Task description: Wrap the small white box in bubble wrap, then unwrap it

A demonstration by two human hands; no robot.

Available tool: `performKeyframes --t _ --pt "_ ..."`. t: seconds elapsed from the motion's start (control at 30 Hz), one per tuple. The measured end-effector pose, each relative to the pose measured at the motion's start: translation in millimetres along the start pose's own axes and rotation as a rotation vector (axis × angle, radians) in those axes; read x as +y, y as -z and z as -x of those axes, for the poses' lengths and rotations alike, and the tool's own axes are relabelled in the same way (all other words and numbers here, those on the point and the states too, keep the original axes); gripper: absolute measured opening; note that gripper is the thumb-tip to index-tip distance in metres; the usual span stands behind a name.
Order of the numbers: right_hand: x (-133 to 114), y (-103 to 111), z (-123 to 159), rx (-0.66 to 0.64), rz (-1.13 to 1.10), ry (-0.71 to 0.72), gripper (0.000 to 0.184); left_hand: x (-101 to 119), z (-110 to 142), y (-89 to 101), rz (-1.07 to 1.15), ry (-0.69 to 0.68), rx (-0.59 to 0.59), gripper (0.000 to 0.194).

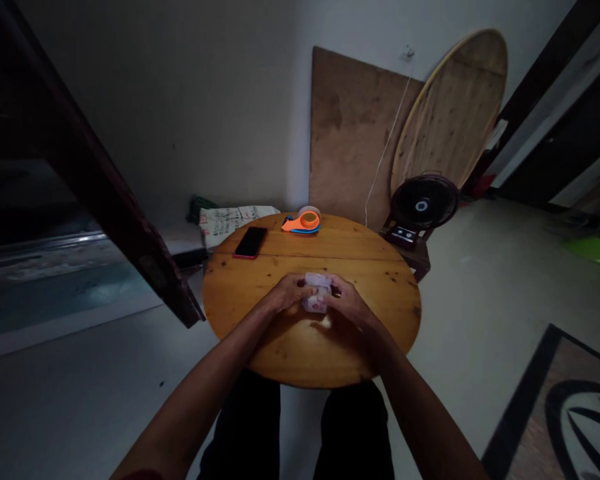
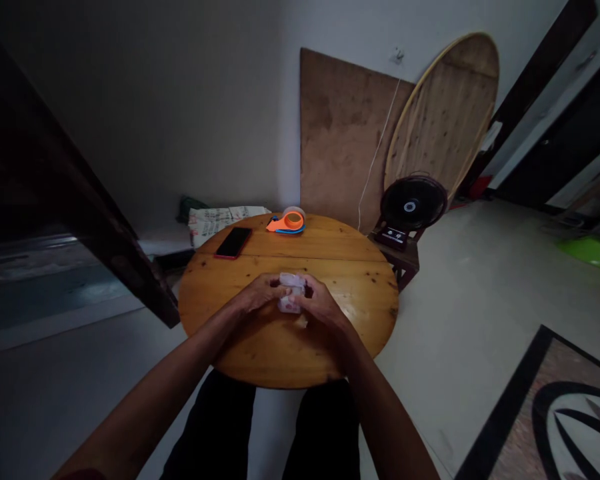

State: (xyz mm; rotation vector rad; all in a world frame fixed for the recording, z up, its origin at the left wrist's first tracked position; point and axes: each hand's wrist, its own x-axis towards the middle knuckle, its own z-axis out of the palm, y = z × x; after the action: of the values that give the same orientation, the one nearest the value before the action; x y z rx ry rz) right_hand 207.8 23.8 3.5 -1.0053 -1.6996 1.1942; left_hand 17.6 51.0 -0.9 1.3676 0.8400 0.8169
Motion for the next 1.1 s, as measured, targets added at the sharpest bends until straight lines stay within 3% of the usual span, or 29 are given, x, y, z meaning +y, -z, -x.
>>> performKeyframes --t 0.1,0.27,0.53,0.83,1.1 --pt "1.0 -0.1 3.4 -0.012 0.057 -0.005 0.050 -4.3 -0.3 0.3 0.016 -0.021 0.024 0.043" --pt "12.0 -1.0 2.3 0.082 0.162 -0.005 0.037 -13.5 2.4 -1.1 0.006 -0.108 0.098 0.042" --pt "13.1 -0.3 -3.7 0.099 0.071 0.014 0.034 -17.5 6.2 4.1 0.042 -0.206 -0.040 0.058" --pt "19.7 -4.8 -3.1 0.136 0.058 -0.017 0.028 -16.1 9.2 0.0 -0.035 -0.103 -0.017 0.051" --pt "21.2 -3.4 -4.4 0.136 0.103 -0.019 0.028 -21.1 4.8 -6.5 -0.043 -0.195 0.054 0.047"
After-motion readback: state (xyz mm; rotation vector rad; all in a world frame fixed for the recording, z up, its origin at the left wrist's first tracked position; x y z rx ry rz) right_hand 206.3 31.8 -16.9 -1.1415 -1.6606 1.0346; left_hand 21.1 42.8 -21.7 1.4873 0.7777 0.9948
